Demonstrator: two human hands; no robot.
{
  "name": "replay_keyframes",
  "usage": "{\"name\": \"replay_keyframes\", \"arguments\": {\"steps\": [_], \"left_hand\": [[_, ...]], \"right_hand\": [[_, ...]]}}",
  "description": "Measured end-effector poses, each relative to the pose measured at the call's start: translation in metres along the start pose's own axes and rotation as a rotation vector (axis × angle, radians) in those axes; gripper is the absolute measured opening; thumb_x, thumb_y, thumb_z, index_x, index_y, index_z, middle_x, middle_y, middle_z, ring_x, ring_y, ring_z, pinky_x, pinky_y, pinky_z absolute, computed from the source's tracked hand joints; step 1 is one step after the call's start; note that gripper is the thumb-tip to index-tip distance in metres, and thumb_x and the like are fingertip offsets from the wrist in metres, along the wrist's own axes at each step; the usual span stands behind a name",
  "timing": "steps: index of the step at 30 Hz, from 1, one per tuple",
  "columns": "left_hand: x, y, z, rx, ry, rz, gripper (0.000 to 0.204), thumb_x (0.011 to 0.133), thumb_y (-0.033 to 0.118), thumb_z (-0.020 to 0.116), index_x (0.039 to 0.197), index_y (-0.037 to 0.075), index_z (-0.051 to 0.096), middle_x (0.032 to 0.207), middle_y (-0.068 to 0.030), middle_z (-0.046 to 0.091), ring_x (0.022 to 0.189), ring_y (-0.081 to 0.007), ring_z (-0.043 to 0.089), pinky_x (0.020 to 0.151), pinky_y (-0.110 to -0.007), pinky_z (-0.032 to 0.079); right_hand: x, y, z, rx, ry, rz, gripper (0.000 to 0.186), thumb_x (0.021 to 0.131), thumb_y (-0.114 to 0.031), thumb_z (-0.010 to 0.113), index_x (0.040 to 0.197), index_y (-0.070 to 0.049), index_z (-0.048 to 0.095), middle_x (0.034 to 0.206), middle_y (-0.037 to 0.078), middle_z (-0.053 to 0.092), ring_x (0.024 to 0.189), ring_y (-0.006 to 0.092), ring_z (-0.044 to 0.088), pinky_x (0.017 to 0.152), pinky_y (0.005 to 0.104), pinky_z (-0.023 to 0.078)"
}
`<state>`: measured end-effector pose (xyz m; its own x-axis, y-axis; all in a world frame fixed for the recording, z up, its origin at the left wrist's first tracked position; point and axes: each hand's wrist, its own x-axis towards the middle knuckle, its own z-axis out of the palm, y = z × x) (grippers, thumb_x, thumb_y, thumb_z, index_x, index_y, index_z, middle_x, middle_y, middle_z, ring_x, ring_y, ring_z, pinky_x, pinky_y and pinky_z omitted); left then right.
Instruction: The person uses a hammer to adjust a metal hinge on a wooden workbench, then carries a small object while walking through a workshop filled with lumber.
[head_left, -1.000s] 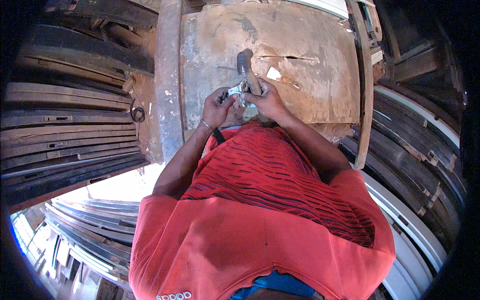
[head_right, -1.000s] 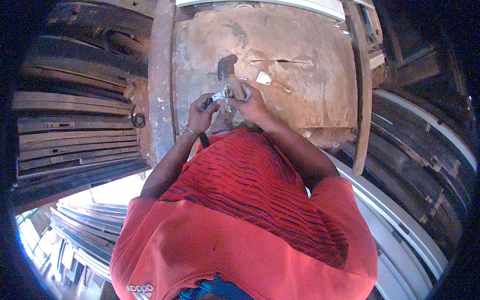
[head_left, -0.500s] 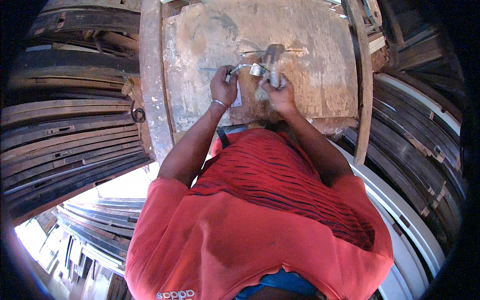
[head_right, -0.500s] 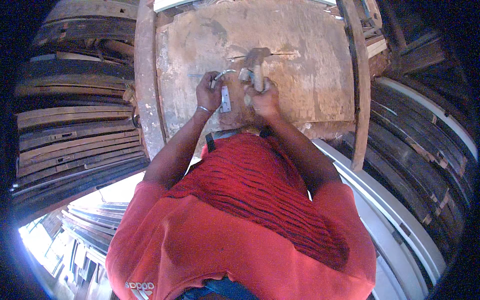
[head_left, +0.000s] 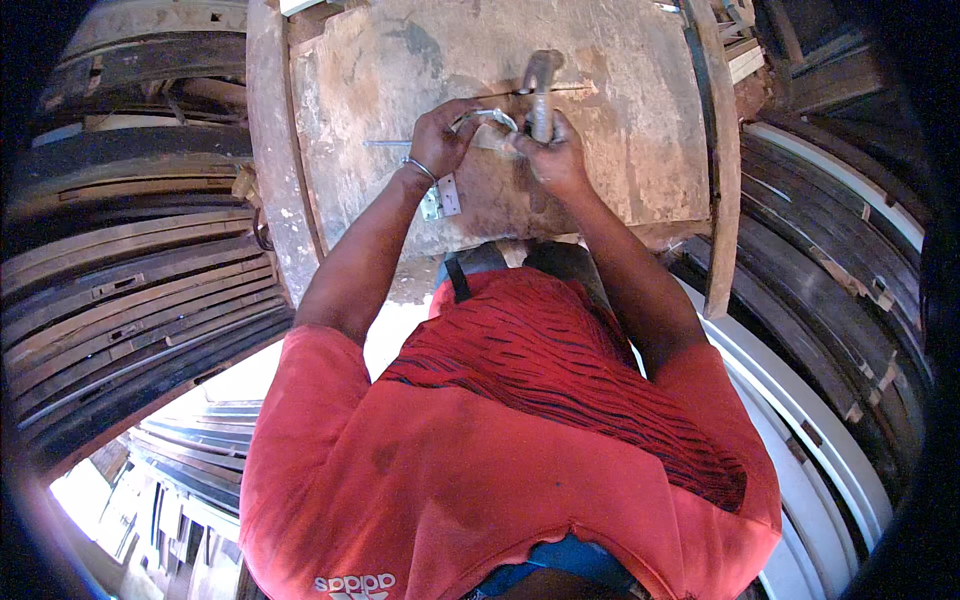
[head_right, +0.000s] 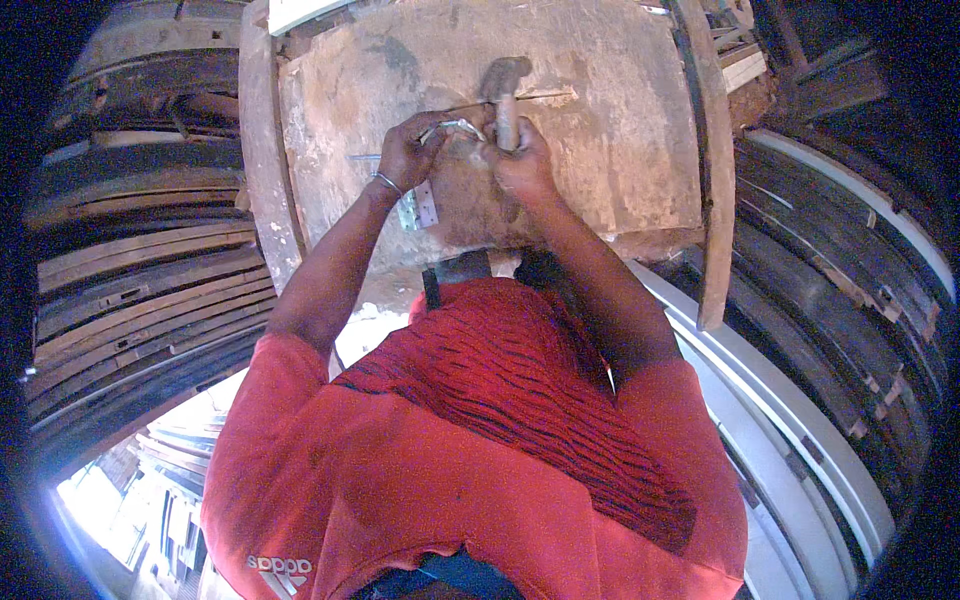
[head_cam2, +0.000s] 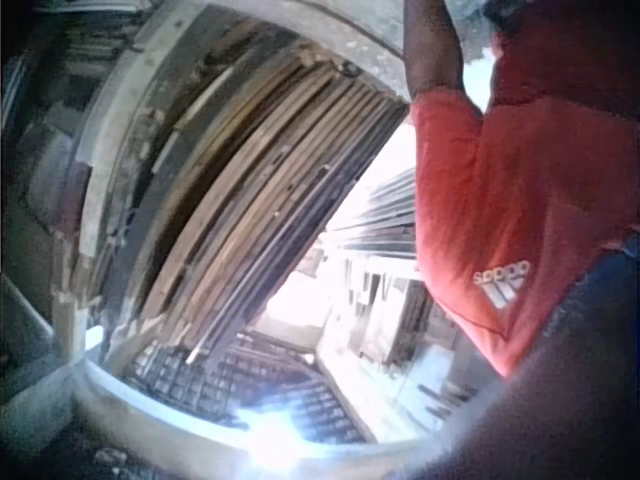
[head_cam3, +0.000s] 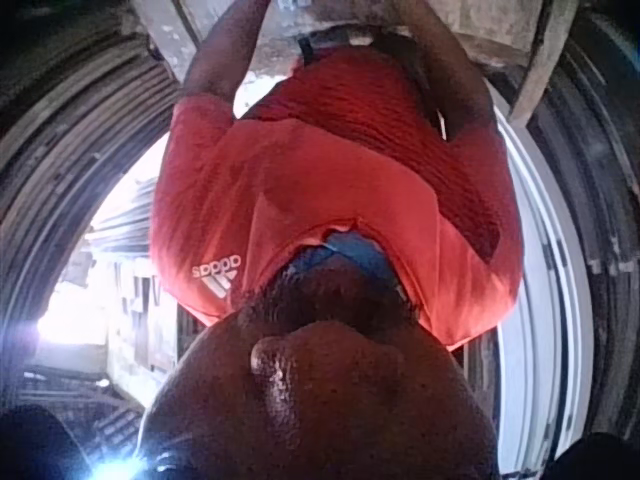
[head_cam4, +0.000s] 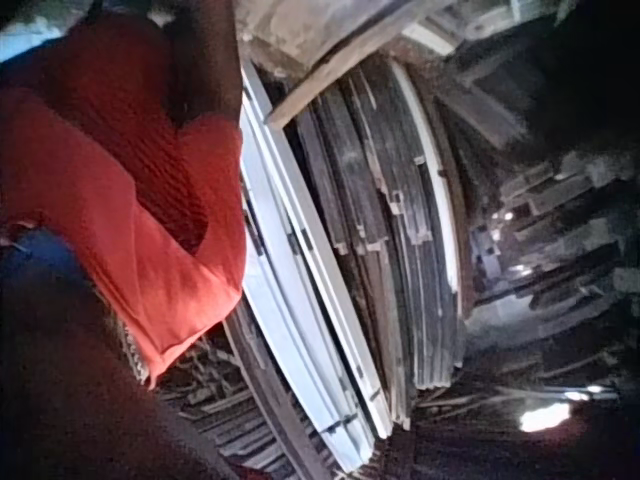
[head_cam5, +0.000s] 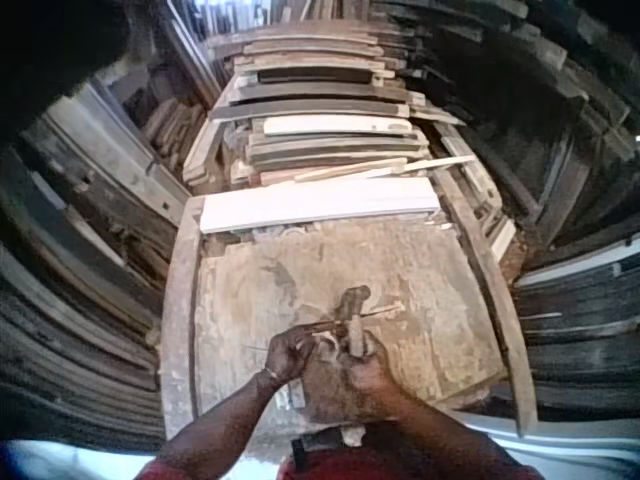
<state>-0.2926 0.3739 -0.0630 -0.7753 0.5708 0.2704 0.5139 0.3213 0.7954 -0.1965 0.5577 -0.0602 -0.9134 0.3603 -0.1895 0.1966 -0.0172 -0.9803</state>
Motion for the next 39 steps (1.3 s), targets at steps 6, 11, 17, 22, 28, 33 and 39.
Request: {"name": "replay_keyframes", "arguments": {"steps": [6, 11, 17, 22, 28, 33, 39], "left_hand": [[0.006, -0.02, -0.012, 0.028, 0.121, -0.162, 0.02, 0.083, 0.012, 0.072, 0.103, 0.008, 0.071, 0.101, -0.0153, 0.071, 0.094, -0.0324, 0.069, 0.08, -0.036, 0.055], [0.028, -0.071, -0.041, -0.017, -0.167, -0.219, 0.025, 0.086, 0.007, 0.069, 0.11, 0.007, 0.068, 0.111, -0.0114, 0.07, 0.101, -0.0226, 0.068, 0.087, -0.033, 0.052], [0.064, -0.088, -0.051, -0.072, -0.488, -0.171, 0.023, 0.089, 0.007, 0.066, 0.112, 0.007, 0.066, 0.109, -0.0084, 0.069, 0.099, -0.0185, 0.064, 0.09, -0.031, 0.05], [0.071, -0.077, -0.035, -0.013, -0.455, -0.186, 0.021, 0.092, 0.011, 0.063, 0.113, 0.007, 0.065, 0.111, -0.0077, 0.069, 0.099, -0.0186, 0.064, 0.091, -0.031, 0.05], [0.053, -0.093, -0.025, -0.175, -0.314, -0.228, 0.024, 0.096, 0.017, 0.059, 0.117, 0.007, 0.065, 0.114, -0.0068, 0.068, 0.102, -0.0183, 0.064, 0.094, -0.031, 0.049], [0.046, -0.086, -0.022, -0.261, -0.292, -0.326, 0.028, 0.096, 0.019, 0.06, 0.121, 0.007, 0.064, 0.116, -0.0084, 0.068, 0.105, -0.0179, 0.063, 0.096, -0.031, 0.048], [0.031, -0.085, -0.025, -0.132, 0.009, -0.304, 0.029, 0.093, 0.007, 0.056, 0.121, 0.004, 0.064, 0.113, -0.0103, 0.069, 0.096, -0.0185, 0.065, 0.087, -0.03, 0.052]], "right_hand": [[0.001, 0.002, 0.038, -0.073, -0.038, -0.026, 0.03, 0.076, -0.008, 0.077, 0.101, -0.004, 0.061, 0.09, 0.002, 0.065, 0.082, 0.0137, 0.061, 0.076, 0.0317, 0.052], [-0.017, 0.036, 0.015, -0.04, 0.003, 0.049, 0.023, 0.083, -0.007, 0.073, 0.102, -0.003, 0.061, 0.094, 0.003, 0.067, 0.089, 0.0136, 0.063, 0.081, 0.0292, 0.051], [-0.07, -0.001, -0.041, -0.073, 0.043, 0.242, 0.023, 0.084, -0.008, 0.073, 0.103, -0.001, 0.061, 0.093, 0.004, 0.066, 0.082, 0.0131, 0.06, 0.073, 0.0286, 0.05], [-0.1, 0.011, -0.075, -0.023, 0.158, 0.335, 0.028, 0.083, -0.008, 0.074, 0.106, 0.0, 0.061, 0.094, 0.005, 0.066, 0.082, 0.0149, 0.06, 0.075, 0.0305, 0.049], [-0.108, 0.029, -0.085, -0.019, 0.199, 0.339, 0.027, 0.083, -0.009, 0.074, 0.105, -0.001, 0.06, 0.09, 0.004, 0.065, 0.079, 0.0145, 0.059, 0.074, 0.0305, 0.048], [-0.104, 0.027, -0.078, -0.057, 0.106, 0.291, 0.027, 0.084, -0.01, 0.073, 0.106, 0.0, 0.06, 0.089, 0.003, 0.064, 0.079, 0.0133, 0.059, 0.073, 0.0293, 0.048], [-0.099, 0.012, -0.064, -0.059, 0.071, 0.244, 0.028, 0.085, -0.012, 0.071, 0.108, 0.0, 0.061, 0.082, 0.002, 0.063, 0.071, 0.0114, 0.058, 0.064, 0.0287, 0.047]]}}
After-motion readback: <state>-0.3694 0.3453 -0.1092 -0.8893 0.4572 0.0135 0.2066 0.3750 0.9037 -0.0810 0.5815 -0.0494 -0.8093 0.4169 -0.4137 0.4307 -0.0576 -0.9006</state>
